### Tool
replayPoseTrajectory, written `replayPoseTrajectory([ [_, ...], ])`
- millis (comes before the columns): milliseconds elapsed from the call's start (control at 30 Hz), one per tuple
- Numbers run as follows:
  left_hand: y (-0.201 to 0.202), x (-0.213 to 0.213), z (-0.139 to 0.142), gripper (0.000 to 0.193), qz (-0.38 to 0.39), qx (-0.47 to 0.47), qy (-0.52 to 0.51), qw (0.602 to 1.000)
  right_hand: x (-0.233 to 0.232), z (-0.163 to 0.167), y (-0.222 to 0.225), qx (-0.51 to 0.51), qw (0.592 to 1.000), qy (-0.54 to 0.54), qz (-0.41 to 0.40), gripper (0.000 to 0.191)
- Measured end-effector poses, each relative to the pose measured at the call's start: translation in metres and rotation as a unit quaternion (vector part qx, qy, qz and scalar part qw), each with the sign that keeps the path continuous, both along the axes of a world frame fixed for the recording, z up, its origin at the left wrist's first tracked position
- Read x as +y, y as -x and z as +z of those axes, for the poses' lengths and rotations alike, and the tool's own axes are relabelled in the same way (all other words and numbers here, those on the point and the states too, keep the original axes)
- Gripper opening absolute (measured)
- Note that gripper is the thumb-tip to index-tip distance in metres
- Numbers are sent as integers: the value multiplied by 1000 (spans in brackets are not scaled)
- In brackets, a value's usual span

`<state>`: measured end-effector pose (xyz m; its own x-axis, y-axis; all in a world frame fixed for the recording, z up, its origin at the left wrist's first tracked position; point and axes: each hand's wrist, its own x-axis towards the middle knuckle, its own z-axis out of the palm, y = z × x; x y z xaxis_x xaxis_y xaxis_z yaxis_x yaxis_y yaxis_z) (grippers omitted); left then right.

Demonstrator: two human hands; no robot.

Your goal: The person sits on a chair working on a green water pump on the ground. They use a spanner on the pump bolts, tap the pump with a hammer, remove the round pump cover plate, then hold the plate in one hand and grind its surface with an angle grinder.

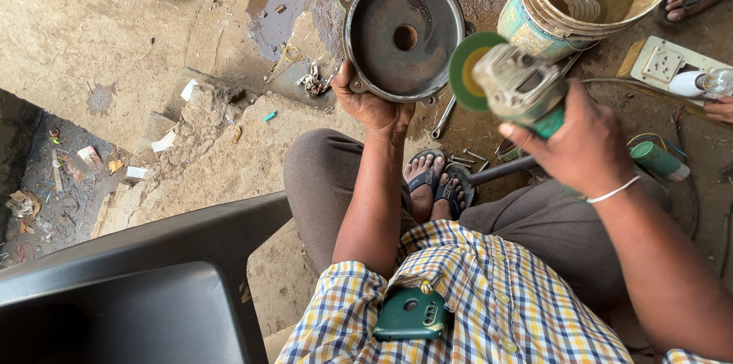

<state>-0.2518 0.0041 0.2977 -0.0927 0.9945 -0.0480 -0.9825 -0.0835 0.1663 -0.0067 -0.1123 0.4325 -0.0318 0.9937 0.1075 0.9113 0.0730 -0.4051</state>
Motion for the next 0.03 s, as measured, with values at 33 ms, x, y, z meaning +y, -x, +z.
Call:
replayPoseTrajectory([
  [33,1,-1,-2,55,-7,-3,-3,1000,-8,4,-4,0,1000,1,-1,78],
])
